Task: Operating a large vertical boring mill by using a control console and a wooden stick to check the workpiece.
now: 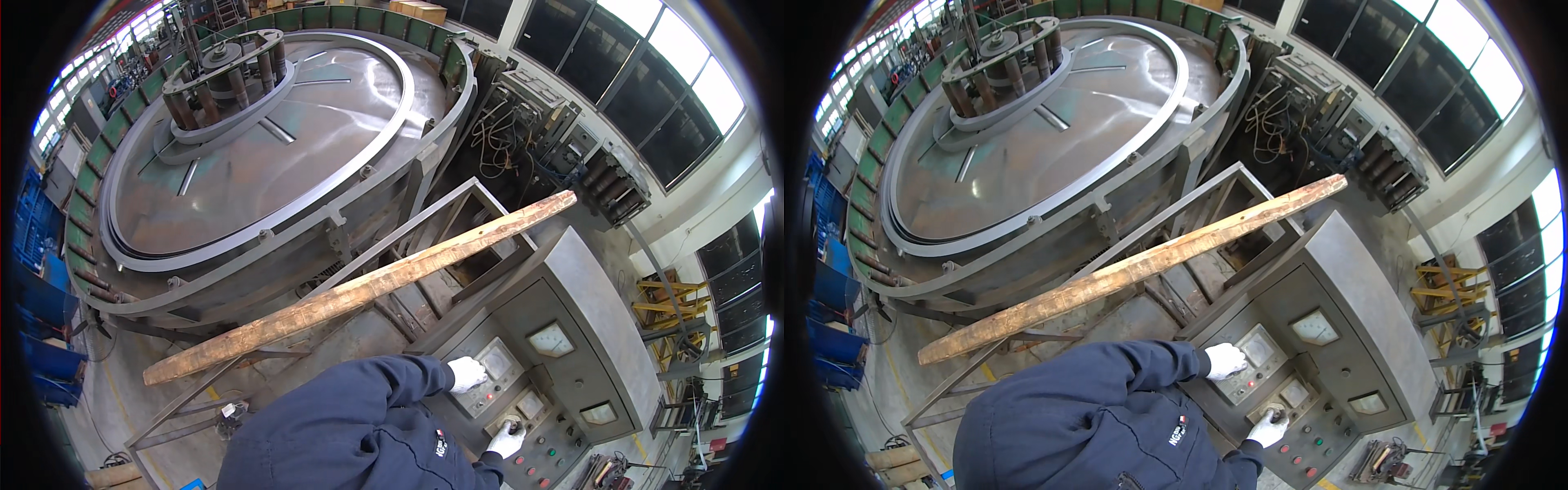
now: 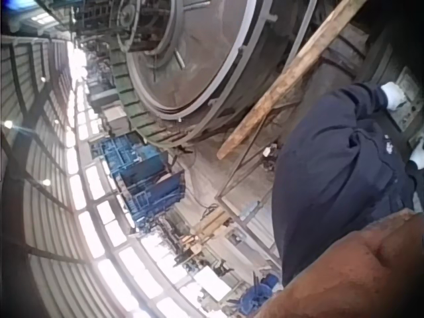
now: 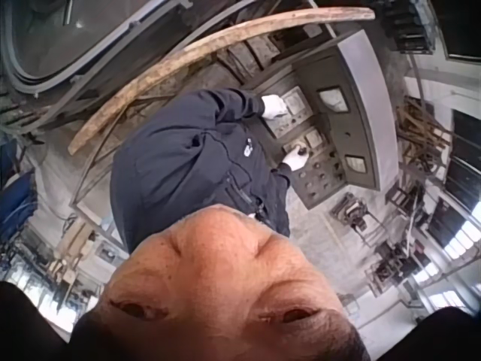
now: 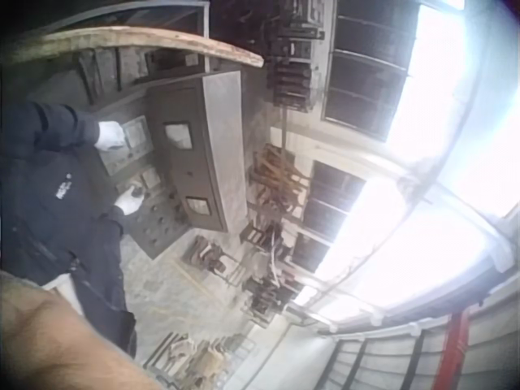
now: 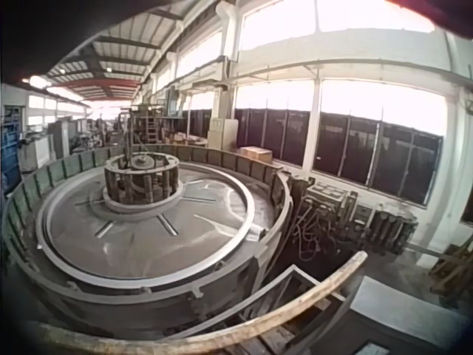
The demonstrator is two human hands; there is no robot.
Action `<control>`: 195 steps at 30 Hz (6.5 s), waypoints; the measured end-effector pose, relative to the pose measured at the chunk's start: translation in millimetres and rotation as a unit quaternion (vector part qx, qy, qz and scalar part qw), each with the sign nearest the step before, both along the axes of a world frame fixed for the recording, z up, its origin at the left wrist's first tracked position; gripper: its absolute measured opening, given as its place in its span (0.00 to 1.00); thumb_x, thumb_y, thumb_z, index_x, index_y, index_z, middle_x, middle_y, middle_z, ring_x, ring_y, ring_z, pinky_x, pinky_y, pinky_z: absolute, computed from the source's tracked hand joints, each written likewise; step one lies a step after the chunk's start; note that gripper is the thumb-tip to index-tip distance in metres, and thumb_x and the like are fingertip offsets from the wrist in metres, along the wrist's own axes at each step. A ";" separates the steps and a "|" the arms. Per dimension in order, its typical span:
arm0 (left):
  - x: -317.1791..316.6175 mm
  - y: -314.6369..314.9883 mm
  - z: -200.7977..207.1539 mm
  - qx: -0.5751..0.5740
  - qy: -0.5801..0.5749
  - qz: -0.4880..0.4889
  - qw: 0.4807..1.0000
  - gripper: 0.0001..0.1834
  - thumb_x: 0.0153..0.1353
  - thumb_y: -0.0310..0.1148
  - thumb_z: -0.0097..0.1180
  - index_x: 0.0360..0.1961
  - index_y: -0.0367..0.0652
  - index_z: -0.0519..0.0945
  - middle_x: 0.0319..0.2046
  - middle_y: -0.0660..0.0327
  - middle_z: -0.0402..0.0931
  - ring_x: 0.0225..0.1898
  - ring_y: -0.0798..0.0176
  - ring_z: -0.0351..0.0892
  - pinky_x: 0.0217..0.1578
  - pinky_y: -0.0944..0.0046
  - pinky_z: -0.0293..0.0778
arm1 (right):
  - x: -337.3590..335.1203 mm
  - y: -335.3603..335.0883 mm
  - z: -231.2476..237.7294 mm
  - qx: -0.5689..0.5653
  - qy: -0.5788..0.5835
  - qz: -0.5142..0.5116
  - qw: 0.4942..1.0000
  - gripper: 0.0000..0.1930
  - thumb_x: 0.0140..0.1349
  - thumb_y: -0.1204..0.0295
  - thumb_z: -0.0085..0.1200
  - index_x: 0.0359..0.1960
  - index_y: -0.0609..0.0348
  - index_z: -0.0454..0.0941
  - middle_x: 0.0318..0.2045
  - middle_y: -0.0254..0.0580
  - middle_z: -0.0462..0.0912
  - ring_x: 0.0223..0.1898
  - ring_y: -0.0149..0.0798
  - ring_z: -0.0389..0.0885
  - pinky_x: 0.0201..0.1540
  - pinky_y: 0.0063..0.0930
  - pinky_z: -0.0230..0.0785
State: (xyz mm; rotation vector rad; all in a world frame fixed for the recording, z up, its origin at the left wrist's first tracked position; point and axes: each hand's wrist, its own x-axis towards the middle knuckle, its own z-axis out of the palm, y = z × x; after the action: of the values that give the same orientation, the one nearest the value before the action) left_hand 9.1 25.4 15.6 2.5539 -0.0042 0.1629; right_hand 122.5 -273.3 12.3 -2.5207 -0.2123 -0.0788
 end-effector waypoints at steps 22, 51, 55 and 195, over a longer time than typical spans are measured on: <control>-0.4 0.2 -0.4 -0.011 -0.013 0.002 1.000 0.09 0.63 0.34 0.64 0.42 0.43 0.86 0.38 0.51 0.84 0.43 0.44 0.87 0.44 0.45 0.82 | -1.0 1.0 2.1 0.003 0.002 0.010 1.000 0.20 0.67 0.72 0.68 0.58 0.70 0.83 0.50 0.57 0.89 0.51 0.54 0.88 0.58 0.44 0.78; 3.8 -0.9 -4.2 -0.015 -0.016 0.006 1.000 0.09 0.64 0.36 0.64 0.40 0.43 0.85 0.37 0.51 0.84 0.41 0.44 0.87 0.43 0.45 0.82 | -2.5 0.9 4.2 -0.022 -0.012 0.003 1.000 0.21 0.67 0.70 0.69 0.58 0.70 0.84 0.49 0.56 0.90 0.49 0.51 0.89 0.58 0.41 0.79; -4.1 10.7 1.2 -0.032 -0.034 -0.007 0.999 0.18 0.62 0.41 0.69 0.49 0.43 0.85 0.41 0.49 0.84 0.44 0.42 0.86 0.46 0.44 0.82 | -0.8 3.1 2.3 -0.020 -0.012 0.006 1.000 0.21 0.67 0.70 0.69 0.58 0.69 0.84 0.49 0.55 0.90 0.50 0.51 0.89 0.58 0.41 0.79; -307.0 167.0 108.0 0.162 0.140 0.416 0.884 0.48 0.63 0.56 0.68 0.76 0.35 0.70 0.56 0.45 0.80 0.57 0.43 0.78 0.59 0.45 0.74 | -0.7 -0.3 -11.1 -0.037 -0.036 -0.005 0.999 0.23 0.69 0.67 0.67 0.60 0.68 0.84 0.52 0.57 0.89 0.55 0.54 0.87 0.62 0.44 0.77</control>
State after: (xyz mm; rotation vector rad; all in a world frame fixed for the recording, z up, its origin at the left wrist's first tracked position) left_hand -297.9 192.4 123.7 2.7039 1.2814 0.1195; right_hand 121.7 -273.7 1.3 -2.5950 -0.2359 -0.1686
